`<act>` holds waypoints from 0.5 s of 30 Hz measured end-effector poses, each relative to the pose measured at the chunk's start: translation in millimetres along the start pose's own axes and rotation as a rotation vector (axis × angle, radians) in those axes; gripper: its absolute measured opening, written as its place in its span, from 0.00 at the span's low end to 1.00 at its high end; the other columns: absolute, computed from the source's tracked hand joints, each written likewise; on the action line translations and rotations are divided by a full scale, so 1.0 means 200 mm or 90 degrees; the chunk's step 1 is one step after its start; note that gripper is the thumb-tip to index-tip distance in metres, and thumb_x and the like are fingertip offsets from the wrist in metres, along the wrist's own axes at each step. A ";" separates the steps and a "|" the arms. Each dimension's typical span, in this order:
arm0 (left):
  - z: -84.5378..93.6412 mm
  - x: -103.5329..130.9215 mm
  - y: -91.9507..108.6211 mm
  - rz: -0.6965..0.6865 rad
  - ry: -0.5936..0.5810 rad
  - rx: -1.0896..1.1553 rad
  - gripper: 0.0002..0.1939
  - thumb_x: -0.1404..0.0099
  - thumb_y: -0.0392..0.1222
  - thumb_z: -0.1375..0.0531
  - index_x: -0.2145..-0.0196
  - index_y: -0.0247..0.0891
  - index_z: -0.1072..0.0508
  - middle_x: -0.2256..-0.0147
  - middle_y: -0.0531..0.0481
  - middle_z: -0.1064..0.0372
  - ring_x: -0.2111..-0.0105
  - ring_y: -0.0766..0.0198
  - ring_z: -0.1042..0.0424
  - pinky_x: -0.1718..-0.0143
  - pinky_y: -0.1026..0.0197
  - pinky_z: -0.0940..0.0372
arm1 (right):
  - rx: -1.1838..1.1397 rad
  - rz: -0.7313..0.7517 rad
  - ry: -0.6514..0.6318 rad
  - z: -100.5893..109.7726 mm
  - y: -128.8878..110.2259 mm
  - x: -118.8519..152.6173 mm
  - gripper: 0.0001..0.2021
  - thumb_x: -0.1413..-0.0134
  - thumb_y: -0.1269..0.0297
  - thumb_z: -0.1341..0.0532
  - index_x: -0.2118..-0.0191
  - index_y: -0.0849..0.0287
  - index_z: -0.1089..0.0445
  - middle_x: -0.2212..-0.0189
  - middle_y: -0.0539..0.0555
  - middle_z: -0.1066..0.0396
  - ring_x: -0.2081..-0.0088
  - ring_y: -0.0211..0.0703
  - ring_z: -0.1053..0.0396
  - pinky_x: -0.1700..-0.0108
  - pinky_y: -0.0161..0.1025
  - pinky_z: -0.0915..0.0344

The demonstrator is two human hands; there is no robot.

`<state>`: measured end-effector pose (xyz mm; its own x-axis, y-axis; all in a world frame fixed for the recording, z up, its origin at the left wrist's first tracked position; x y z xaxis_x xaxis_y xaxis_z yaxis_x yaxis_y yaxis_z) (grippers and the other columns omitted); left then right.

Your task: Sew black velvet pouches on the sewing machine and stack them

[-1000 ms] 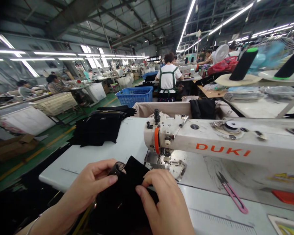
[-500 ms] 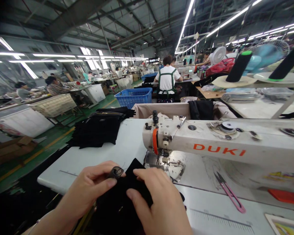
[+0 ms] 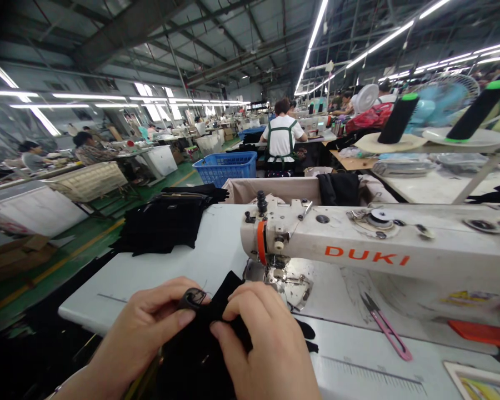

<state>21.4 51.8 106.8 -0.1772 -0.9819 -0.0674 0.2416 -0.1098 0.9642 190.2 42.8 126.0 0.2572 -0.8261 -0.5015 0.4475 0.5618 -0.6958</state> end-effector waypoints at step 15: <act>-0.01 0.00 0.07 -0.029 -0.009 -0.009 0.05 0.37 0.38 0.37 0.63 0.40 0.20 0.64 0.49 0.28 0.63 0.62 0.29 0.61 0.64 0.35 | -0.070 -0.091 -0.087 -0.01 0.00 -0.04 0.08 0.49 0.74 0.38 0.66 0.54 0.37 0.62 0.48 0.32 0.60 0.43 0.34 0.58 0.42 0.37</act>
<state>26.5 50.1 119.6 -0.2010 -0.9737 -0.1073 0.2459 -0.1562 0.9566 187.3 49.4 128.9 0.3152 -0.8919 -0.3244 0.3941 0.4340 -0.8102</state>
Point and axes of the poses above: each hand's wrist, its own x-axis away from the middle knuckle, its own z-axis out of the back of the hand, y = z × x, the point moved 10 cm from there along -x, towards the middle knuckle
